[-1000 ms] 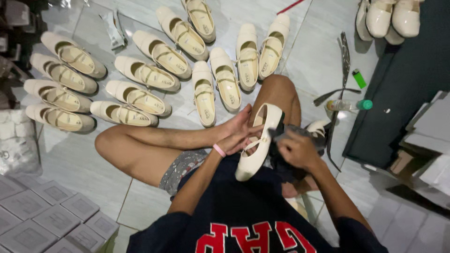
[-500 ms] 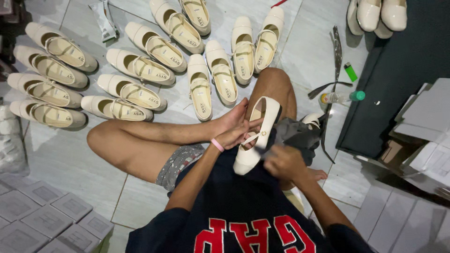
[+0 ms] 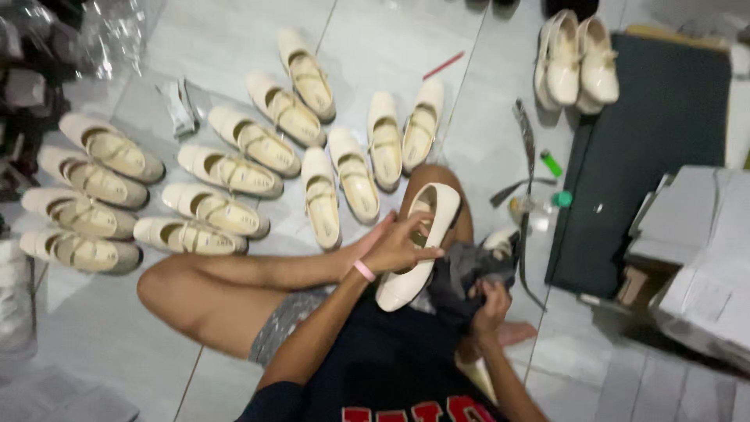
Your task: The person sits on the floor and wipes the exterior of several white shoes using a dark cloth. They handle the shoes one at a time, turning them to clean different sides before placing them back on the floor.
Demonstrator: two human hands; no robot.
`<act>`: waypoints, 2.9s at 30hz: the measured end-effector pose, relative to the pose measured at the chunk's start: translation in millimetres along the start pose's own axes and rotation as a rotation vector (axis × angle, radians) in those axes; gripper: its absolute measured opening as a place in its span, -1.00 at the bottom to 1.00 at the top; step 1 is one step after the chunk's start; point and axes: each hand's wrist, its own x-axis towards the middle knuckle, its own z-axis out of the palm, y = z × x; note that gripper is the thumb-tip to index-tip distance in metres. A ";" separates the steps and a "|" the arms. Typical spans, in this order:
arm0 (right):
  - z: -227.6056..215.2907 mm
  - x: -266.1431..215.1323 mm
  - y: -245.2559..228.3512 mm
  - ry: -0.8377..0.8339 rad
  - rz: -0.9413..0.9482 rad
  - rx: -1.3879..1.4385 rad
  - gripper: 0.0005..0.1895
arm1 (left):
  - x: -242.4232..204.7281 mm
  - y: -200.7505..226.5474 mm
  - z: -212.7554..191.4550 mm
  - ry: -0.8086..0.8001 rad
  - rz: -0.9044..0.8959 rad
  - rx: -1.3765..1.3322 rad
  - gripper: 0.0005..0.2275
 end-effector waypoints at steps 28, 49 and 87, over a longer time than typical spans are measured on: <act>-115.4 179.4 -59.6 0.264 -0.435 -1.004 -0.58 | 63.1 -19.6 118.6 -0.299 0.605 0.689 -0.85; -41.7 237.1 49.1 0.676 -0.112 -0.505 -0.23 | -58.6 -5.4 67.1 -0.164 -0.004 0.793 -0.62; -33.7 248.4 11.0 0.464 -0.216 -0.687 -0.29 | -117.4 20.5 18.0 0.087 0.539 0.908 -0.78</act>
